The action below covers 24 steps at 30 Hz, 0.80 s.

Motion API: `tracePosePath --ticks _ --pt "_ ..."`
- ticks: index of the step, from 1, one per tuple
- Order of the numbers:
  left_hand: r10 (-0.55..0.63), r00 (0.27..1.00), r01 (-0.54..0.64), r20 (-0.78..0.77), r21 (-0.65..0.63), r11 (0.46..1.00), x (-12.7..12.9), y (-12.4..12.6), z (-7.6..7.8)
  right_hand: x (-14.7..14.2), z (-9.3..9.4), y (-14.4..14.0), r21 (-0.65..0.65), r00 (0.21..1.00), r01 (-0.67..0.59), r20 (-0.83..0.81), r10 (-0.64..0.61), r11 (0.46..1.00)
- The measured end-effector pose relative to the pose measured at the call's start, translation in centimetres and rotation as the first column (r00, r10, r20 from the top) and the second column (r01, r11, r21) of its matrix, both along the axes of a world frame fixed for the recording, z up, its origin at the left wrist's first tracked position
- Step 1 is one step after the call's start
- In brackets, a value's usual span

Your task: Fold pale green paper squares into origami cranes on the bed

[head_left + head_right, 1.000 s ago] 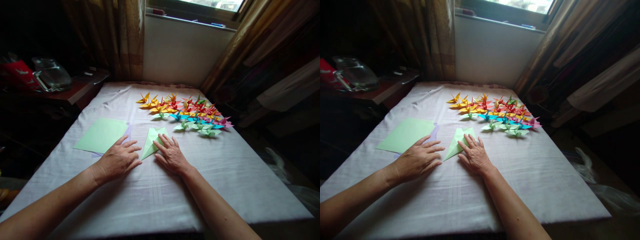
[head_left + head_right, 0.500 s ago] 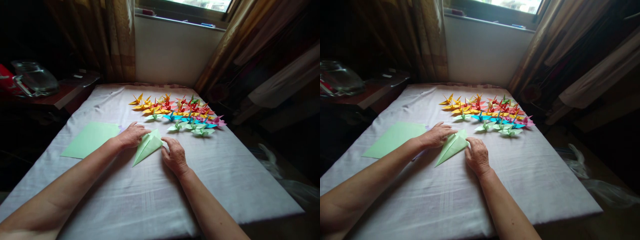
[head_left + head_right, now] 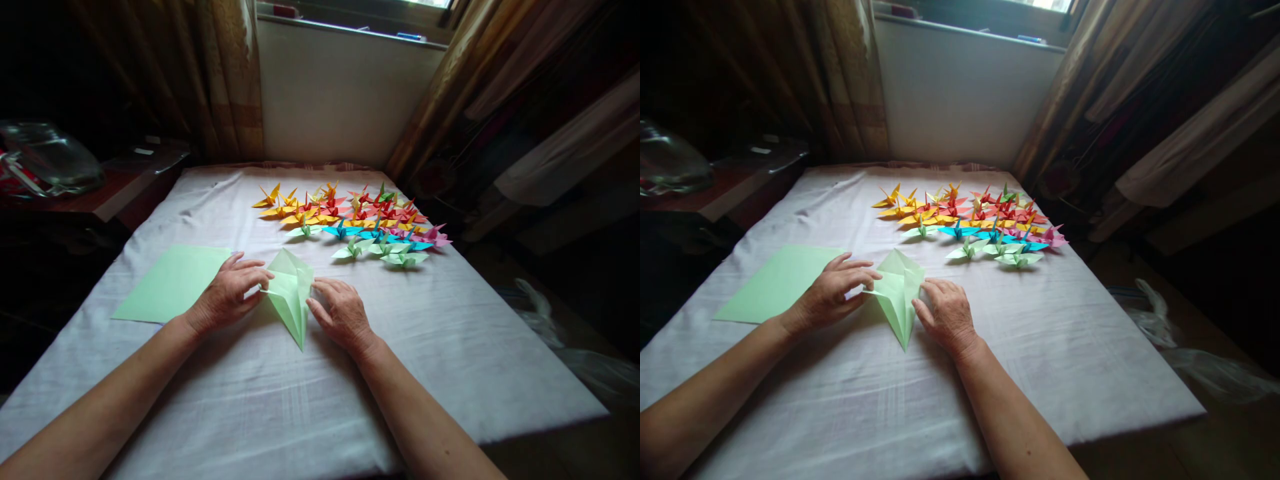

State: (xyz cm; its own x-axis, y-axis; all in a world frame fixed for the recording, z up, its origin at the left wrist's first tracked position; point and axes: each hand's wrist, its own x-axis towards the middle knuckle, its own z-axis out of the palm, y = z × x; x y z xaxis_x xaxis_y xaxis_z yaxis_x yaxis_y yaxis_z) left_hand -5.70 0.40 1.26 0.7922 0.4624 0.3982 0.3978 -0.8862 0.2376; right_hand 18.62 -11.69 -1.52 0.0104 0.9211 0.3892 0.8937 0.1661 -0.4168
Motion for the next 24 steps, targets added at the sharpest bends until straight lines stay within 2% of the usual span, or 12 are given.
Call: tracePosePath --ticks 3,5,11,15,20,24 --pt "-0.032 0.999 0.032 0.001 0.091 0.995 -0.8 -2.2 -1.0 -0.6 -0.1 -0.2 0.046 0.999 0.039 -0.005 -0.039 0.998" --pt "-0.066 0.998 0.068 -0.016 0.104 0.992 -1.1 -3.4 -1.6 -1.0 -0.2 -0.3 0.019 1.000 0.022 0.018 -0.022 1.000" --pt "-0.134 0.990 0.138 -0.042 0.097 0.986 -2.4 -4.7 -2.5 -1.3 0.5 -0.8 -0.087 0.999 -0.042 0.003 0.043 0.995" --pt "-0.157 0.981 0.161 -0.111 0.023 0.987 -3.3 -4.9 -2.7 -0.8 0.9 -0.8 -0.135 0.992 -0.112 0.036 0.118 0.984" --pt "-0.164 0.973 0.159 -0.162 -0.045 0.986 -3.3 -5.3 -1.9 0.4 -0.3 0.1 -0.097 0.996 0.071 0.058 -0.065 0.993" --pt "-0.164 0.973 0.161 -0.164 -0.034 0.986 -2.8 -5.5 -1.1 0.9 -0.9 0.9 -0.058 0.989 0.140 0.059 -0.136 0.988"
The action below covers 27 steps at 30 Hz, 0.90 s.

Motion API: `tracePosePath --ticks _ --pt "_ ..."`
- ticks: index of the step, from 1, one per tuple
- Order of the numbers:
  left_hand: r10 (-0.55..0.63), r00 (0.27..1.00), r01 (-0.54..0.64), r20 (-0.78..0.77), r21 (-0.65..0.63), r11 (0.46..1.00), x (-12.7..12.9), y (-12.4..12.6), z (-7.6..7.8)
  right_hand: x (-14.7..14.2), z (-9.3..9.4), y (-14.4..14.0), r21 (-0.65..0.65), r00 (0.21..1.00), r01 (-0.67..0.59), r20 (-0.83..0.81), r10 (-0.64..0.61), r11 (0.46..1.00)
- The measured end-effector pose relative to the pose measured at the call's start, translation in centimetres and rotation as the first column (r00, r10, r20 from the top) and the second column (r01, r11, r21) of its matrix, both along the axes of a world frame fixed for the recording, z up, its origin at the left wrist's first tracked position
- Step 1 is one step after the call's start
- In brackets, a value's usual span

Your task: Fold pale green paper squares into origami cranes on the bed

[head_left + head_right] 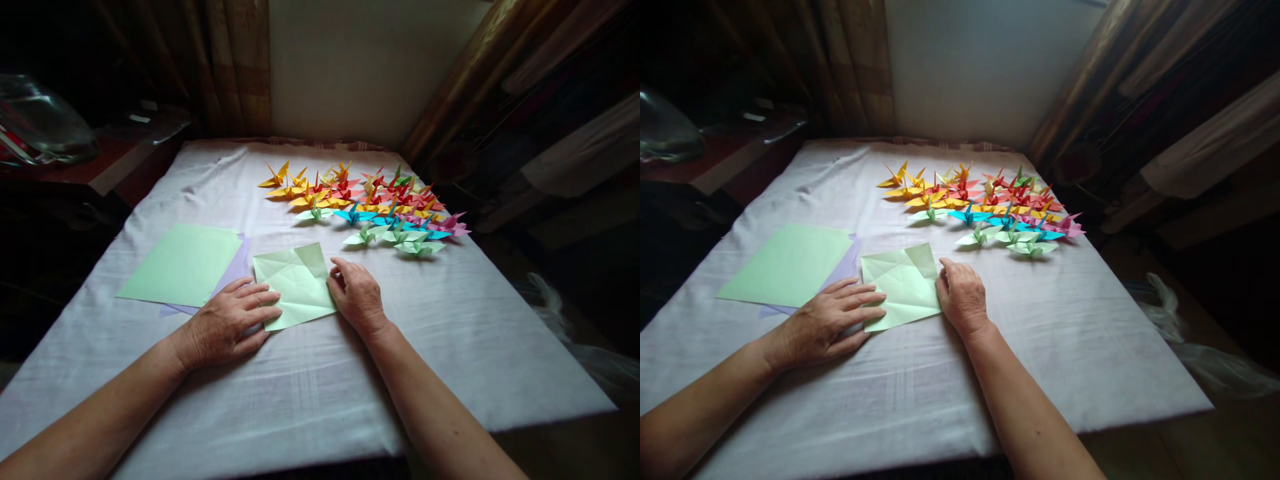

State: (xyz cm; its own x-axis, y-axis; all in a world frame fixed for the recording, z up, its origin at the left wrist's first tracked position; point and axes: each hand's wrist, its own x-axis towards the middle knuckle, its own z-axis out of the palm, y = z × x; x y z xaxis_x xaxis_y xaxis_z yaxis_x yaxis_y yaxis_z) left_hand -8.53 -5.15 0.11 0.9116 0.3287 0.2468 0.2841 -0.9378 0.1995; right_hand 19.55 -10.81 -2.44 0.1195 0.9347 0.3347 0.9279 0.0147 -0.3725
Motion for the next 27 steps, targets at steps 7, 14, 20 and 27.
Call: tracePosePath --ticks 7,14,20,27 --pt "0.040 0.999 -0.040 -0.016 0.016 0.999 0.5 0.0 0.0 -0.7 0.8 0.0 0.007 0.990 -0.041 0.138 0.040 0.999" --pt "0.149 0.988 -0.144 -0.034 0.109 0.984 2.1 -1.0 0.1 -0.4 1.4 -0.7 0.027 0.985 -0.150 0.092 0.147 0.988" --pt "0.370 0.911 -0.350 -0.182 0.133 0.927 6.4 -1.9 1.6 -0.8 1.6 -1.1 0.084 0.942 -0.331 -0.019 0.334 0.940" --pt "0.088 0.968 -0.134 -0.235 -0.190 0.973 6.5 3.0 2.7 -1.2 0.2 -0.5 0.107 0.924 -0.382 0.046 0.379 0.918"
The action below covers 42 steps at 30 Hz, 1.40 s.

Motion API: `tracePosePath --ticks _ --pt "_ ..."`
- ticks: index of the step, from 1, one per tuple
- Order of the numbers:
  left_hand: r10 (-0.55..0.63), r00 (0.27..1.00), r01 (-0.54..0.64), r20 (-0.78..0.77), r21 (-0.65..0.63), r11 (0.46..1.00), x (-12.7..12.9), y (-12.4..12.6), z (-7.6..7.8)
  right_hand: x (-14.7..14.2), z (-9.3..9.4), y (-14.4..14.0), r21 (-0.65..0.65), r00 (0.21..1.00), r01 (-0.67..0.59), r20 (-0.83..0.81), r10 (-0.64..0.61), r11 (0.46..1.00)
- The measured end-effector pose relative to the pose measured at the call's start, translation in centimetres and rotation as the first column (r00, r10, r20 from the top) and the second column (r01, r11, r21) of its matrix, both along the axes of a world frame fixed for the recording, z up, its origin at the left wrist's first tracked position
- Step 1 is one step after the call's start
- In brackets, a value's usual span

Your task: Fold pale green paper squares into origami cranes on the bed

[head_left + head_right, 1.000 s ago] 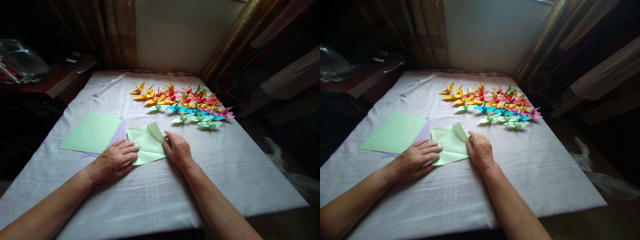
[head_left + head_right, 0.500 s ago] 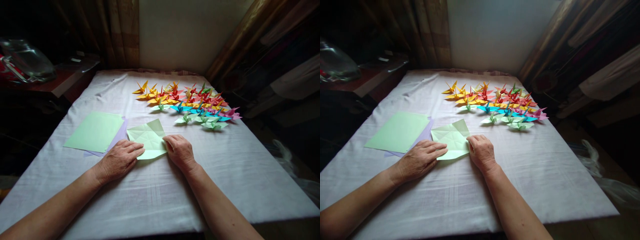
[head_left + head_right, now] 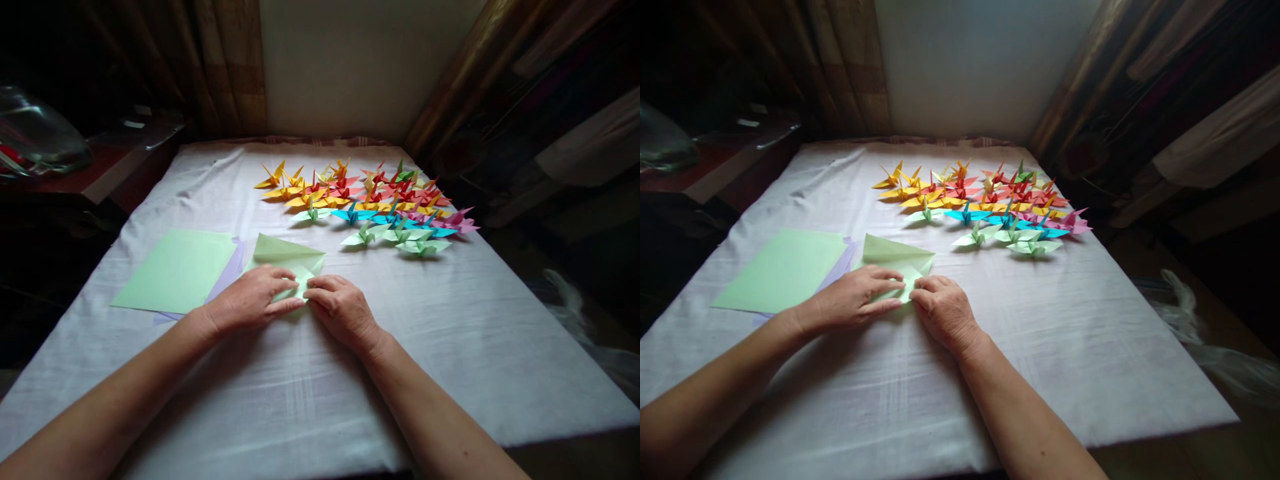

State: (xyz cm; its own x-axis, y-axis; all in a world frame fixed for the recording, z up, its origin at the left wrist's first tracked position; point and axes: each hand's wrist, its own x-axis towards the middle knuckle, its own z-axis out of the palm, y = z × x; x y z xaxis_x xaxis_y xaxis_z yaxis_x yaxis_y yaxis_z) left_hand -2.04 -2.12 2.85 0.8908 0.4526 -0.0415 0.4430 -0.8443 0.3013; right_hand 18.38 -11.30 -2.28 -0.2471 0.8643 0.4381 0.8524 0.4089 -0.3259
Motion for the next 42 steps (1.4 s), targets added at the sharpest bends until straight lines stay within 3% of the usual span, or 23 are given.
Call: tracePosePath --ticks 2,6,10,14,17,22,25,28,42 --pt "-0.042 0.999 0.042 0.007 0.052 0.998 -1.2 2.1 -0.5 0.3 -0.1 0.3 0.017 1.000 -0.005 -0.027 0.005 1.000" --pt "0.070 0.996 -0.060 -0.056 0.175 0.983 -3.0 4.2 -2.1 0.9 0.2 0.5 0.003 0.999 0.018 -0.044 -0.017 1.000" --pt "0.183 0.980 -0.152 -0.080 0.294 0.944 -2.8 2.5 -2.6 0.8 0.8 -0.1 -0.020 0.998 0.068 -0.005 -0.068 0.997" --pt "0.281 0.955 -0.219 -0.098 0.405 0.888 -1.9 0.2 -1.4 0.1 1.2 -0.9 0.041 0.988 0.101 0.113 -0.105 0.994" --pt "0.309 0.941 -0.228 -0.137 0.416 0.880 -1.6 -0.6 -0.7 0.1 1.2 -1.0 0.093 0.976 0.131 0.165 -0.145 0.987" --pt "0.252 0.959 -0.200 -0.133 0.315 0.928 -2.2 -0.3 -1.0 0.8 1.3 -0.8 -0.013 0.974 0.179 0.144 -0.175 0.984" --pt "0.065 0.988 -0.046 -0.140 0.132 0.990 -3.0 0.3 -1.2 0.8 1.7 -0.9 -0.106 0.981 0.165 0.117 -0.152 0.981" --pt "-0.074 0.987 0.071 -0.143 -0.022 0.997 -3.8 0.8 -1.0 0.6 2.1 -1.1 -0.162 0.979 0.183 0.117 -0.165 0.970" --pt "-0.161 0.984 0.168 0.080 -0.083 0.982 -3.2 1.9 0.6 0.5 1.5 -0.9 -0.131 0.978 0.183 0.123 -0.167 0.974"
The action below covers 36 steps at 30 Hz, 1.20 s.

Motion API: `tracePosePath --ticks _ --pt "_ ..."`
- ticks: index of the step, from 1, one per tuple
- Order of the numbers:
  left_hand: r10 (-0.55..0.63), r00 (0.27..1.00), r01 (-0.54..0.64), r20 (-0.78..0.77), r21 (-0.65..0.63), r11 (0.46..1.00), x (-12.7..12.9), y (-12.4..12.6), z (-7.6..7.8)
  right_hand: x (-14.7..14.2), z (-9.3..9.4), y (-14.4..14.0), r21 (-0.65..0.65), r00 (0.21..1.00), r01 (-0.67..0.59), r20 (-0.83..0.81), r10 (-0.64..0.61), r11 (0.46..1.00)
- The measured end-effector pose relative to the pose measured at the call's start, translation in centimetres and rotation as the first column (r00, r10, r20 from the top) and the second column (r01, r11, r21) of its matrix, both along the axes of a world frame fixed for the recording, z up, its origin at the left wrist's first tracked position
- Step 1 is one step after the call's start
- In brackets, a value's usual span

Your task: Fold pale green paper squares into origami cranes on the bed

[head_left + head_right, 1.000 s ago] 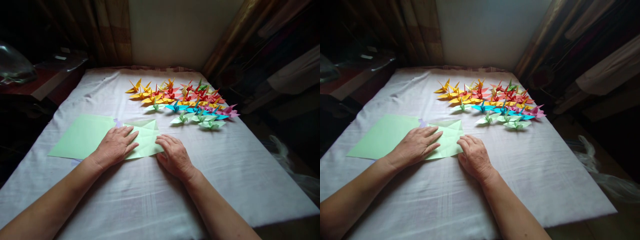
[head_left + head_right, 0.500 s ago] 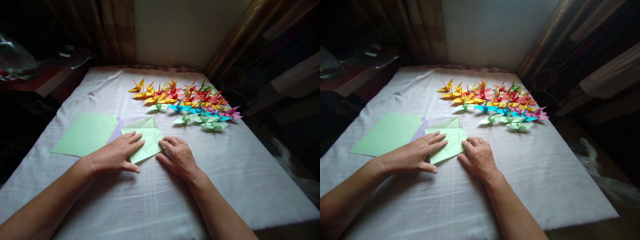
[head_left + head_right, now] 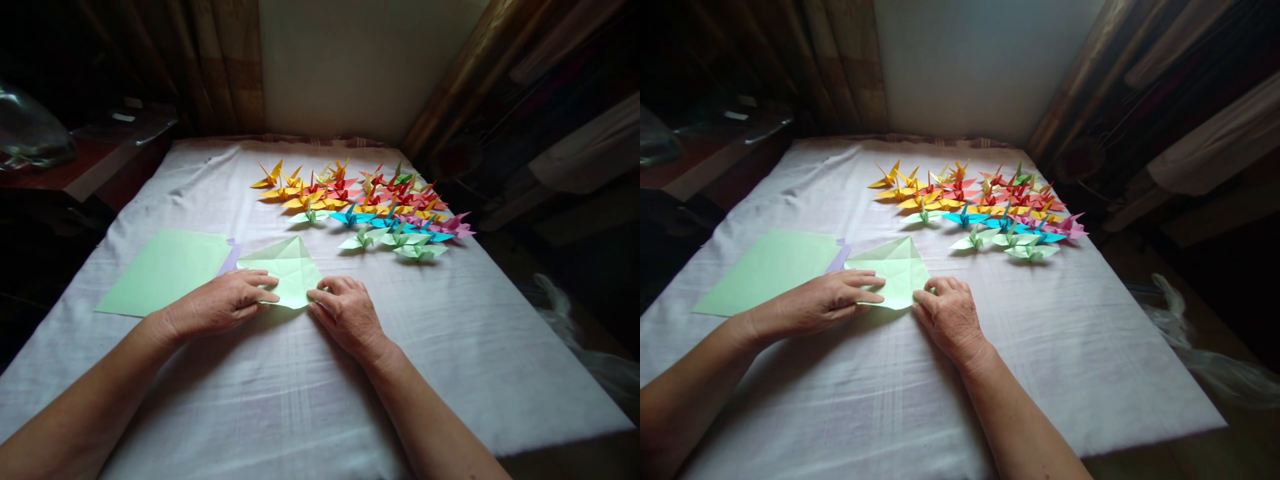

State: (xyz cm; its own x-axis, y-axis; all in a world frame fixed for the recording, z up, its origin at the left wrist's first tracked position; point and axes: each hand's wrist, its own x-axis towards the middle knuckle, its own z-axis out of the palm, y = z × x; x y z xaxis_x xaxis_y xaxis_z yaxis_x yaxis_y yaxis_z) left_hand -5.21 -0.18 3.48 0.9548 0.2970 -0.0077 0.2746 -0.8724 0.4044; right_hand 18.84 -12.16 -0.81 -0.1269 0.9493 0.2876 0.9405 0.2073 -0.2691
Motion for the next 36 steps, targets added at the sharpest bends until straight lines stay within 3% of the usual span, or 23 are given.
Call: tracePosePath --ticks 11,14,17,19,23,25,27,33,36 --pt "0.194 0.972 -0.183 0.132 -0.091 0.979 -0.2 0.5 -1.2 1.3 -0.2 0.2 -0.018 0.992 0.049 -0.117 -0.051 0.999" --pt "0.308 0.944 -0.310 0.117 -0.007 0.951 -0.1 0.3 -2.0 1.3 -0.4 0.4 -0.029 0.983 0.086 -0.161 -0.090 0.996" --pt "0.403 0.893 -0.438 0.201 0.174 0.882 0.4 -0.5 -2.6 1.1 -0.5 0.6 -0.026 0.984 0.126 -0.124 -0.128 0.992" --pt "0.364 0.890 -0.441 0.273 0.321 0.838 1.1 -1.4 -2.7 0.9 -0.5 0.7 -0.019 0.985 0.145 -0.092 -0.146 0.989" --pt "0.134 0.953 -0.264 0.273 0.525 0.809 2.7 -4.0 -2.6 0.7 -0.5 0.7 -0.013 0.987 0.152 -0.060 -0.152 0.988" --pt "0.075 0.965 -0.201 0.250 0.526 0.826 3.4 -5.3 -2.7 0.7 -0.5 0.7 -0.010 0.987 0.153 -0.051 -0.153 0.988" --pt "0.106 0.962 -0.226 0.252 0.516 0.826 3.8 -6.6 -3.1 0.7 -0.5 0.7 -0.006 0.987 0.154 -0.042 -0.154 0.988" --pt "0.120 0.960 -0.251 0.253 0.589 0.768 4.0 -8.6 -3.7 0.6 -0.5 0.8 0.010 0.988 0.153 -0.032 -0.153 0.988" --pt "0.123 0.962 -0.240 0.246 0.530 0.813 3.9 -8.1 -3.8 0.6 -0.5 0.8 0.009 0.986 0.162 -0.035 -0.162 0.987"
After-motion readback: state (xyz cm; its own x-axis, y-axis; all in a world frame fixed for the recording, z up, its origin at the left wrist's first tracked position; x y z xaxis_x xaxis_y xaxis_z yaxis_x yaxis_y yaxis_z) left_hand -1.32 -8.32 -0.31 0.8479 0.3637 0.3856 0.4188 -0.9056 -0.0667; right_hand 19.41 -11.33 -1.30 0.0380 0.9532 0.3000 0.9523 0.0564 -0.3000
